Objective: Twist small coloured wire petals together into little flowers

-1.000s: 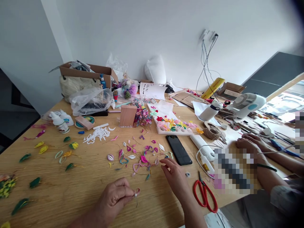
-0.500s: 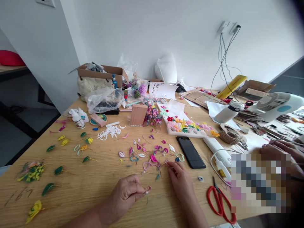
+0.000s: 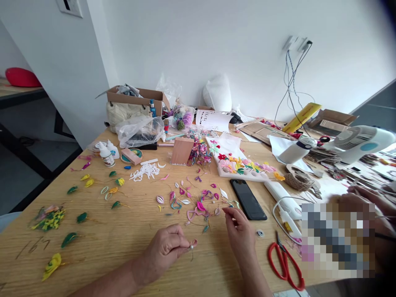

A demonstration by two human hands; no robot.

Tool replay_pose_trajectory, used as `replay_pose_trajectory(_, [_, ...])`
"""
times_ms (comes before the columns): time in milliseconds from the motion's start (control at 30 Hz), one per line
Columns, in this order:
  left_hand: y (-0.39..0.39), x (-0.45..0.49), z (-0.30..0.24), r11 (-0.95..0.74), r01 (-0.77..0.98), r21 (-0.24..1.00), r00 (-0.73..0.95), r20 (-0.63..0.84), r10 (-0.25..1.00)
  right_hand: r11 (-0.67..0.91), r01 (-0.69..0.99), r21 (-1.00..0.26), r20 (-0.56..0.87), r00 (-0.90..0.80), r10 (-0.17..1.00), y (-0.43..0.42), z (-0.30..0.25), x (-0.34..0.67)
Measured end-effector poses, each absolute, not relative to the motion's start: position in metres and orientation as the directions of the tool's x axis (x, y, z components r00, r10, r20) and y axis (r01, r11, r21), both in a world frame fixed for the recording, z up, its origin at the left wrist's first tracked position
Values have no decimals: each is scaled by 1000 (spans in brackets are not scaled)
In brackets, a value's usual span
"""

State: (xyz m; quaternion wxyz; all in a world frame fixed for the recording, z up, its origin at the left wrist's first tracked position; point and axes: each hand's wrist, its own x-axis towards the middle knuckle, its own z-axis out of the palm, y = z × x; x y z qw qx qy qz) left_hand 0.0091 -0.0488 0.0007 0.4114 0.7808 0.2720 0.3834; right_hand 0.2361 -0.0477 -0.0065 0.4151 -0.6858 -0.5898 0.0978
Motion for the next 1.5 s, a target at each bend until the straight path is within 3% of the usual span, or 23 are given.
replay_pose_trajectory(200, [-51,10,-1,-529,104,842,588,377,716,47,849,-527,88,-1,996,-16,29,215])
replay_pose_trajectory(300, [-49,9,-3,-529,119,840,587,370,720,7,902,-432,-32,-23,999,0,30,206])
replay_pose_trajectory(433, [-48,8,-4,-539,126,833,588,375,717,-41,905,-424,-56,19,998,8,14,202])
replay_pose_trajectory(700, [-49,9,-6,-531,110,841,586,376,717,-91,792,-604,-40,84,996,5,4,210])
replay_pose_trajectory(1000, [-46,11,-1,-535,124,836,569,382,729,-102,415,-904,-65,103,993,3,-10,231])
replay_pose_trajectory(1133, [-45,10,-1,-474,93,876,559,348,753,-96,301,-949,-68,102,992,3,-8,232])
replay_pose_trajectory(1233, [-41,7,1,-316,59,947,497,247,832,-97,258,-961,-74,97,992,3,-7,229])
replay_pose_trajectory(1367, [-34,3,2,-131,-59,990,385,144,912,-92,256,-962,-74,78,994,2,-9,226])
replay_pose_trajectory(1500, [-30,1,2,-87,-130,988,336,126,933,-83,294,-952,-69,59,996,2,-11,227])
